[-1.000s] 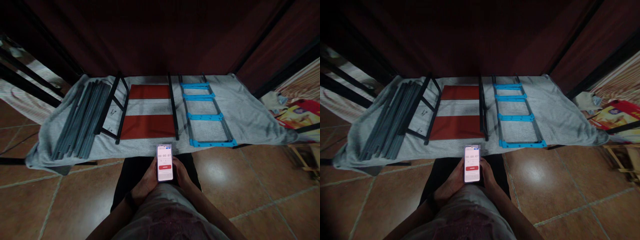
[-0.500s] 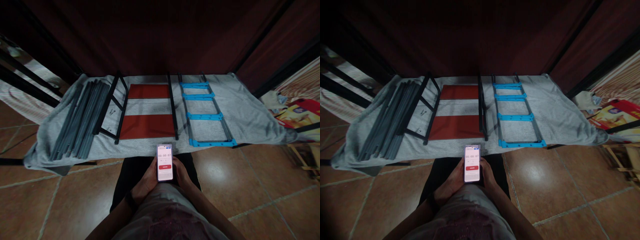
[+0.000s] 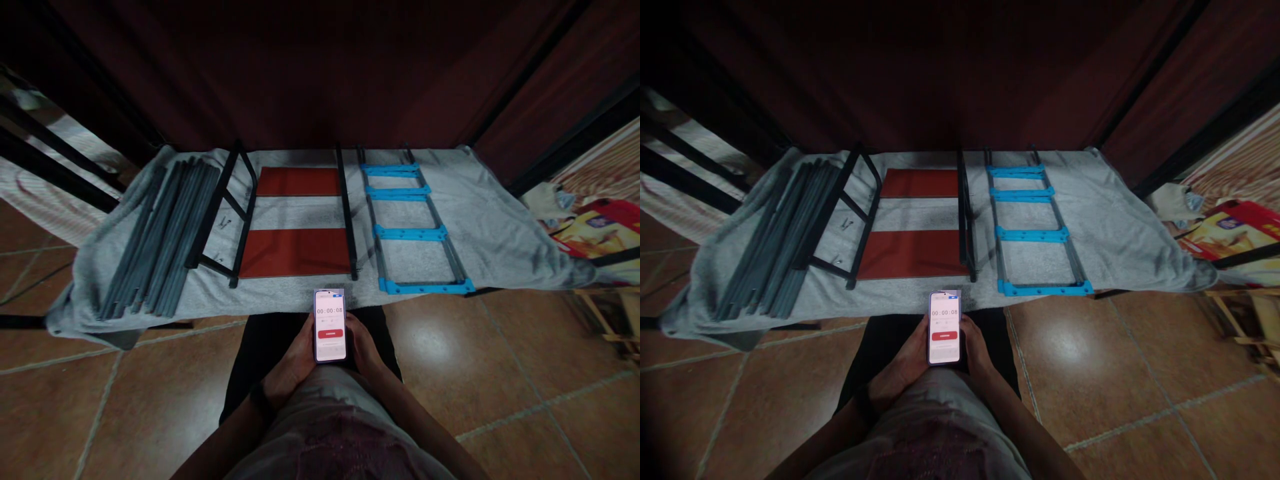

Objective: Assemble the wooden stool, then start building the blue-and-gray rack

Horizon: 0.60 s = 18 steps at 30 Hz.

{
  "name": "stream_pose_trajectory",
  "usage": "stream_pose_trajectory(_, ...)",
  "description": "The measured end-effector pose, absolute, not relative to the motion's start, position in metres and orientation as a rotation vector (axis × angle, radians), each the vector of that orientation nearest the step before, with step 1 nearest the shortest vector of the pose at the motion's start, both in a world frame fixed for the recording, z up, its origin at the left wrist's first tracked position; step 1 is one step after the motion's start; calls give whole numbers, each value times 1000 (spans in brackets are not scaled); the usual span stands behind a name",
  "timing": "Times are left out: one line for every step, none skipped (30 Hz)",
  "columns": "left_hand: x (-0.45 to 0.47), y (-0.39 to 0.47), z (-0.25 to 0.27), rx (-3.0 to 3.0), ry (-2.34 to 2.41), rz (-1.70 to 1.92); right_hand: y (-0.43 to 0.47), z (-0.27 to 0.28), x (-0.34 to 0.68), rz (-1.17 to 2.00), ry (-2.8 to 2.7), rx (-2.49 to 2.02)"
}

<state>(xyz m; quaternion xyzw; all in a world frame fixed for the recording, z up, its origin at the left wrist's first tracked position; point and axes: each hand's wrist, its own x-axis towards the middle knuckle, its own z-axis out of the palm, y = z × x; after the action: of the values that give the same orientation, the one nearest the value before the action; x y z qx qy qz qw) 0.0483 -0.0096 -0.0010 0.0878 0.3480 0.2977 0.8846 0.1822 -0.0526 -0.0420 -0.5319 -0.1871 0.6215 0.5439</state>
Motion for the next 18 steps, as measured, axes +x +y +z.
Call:
stream_pose_trajectory(48,-10,-1,174,732,606,-52,-41,182,1473,-444,-1260)
stream_pose_trajectory(48,-10,-2,170,740,597,-52,-40,182,1477,-440,-1258)
stream_pose_trajectory(48,-10,-2,174,749,601,-52,-39,182,1484,-434,-1255)
stream_pose_trajectory(48,-11,-1,180,754,610,-52,-38,182,1491,-428,-1252)
stream_pose_trajectory(48,-11,-1,185,752,619,-52,-38,182,1498,-421,-1249)
stream_pose_trajectory(48,-11,-1,187,745,625,-52,-38,182,1500,-410,-1249)
stream_pose_trajectory(47,-12,-1,186,733,622,-52,-38,182,1499,-401,-1250)
stream_pose_trajectory(47,-12,-1,183,721,614,-52,-39,183,1499,-394,-1252)
stream_pose_trajectory(47,-12,-2,179,710,605,-53,-39,183,1496,-391,-1255)
stream_pose_trajectory(47,-12,-3,176,700,597,-53,-39,183,1495,-392,-1257)
stream_pose_trajectory(46,-12,-5,176,697,594,-53,-39,183,1495,-396,-1256)
stream_pose_trajectory(46,-11,-6,178,698,596,-54,-39,183,1494,-401,-1256)
stream_pose_trajectory(46,-11,-6,182,701,601,-54,-39,184,1494,-403,-1260)
stream_pose_trajectory(47,-10,-6,187,708,611,-54,-38,184,1496,-403,-1266)
stream_pose_trajectory(47,-10,-5,192,716,618,-54,-38,184,1496,-403,-1272)
stream_pose_trajectory(47,-9,-3,195,727,622,-53,-38,184,1496,-404,-1278)
stream_pose_trajectory(48,-9,-1,195,738,624,-53,-37,184,1495,-405,-1283)
stream_pose_trajectory(48,-9,0,193,750,622,-52,-37,184,1494,-408,-1286)
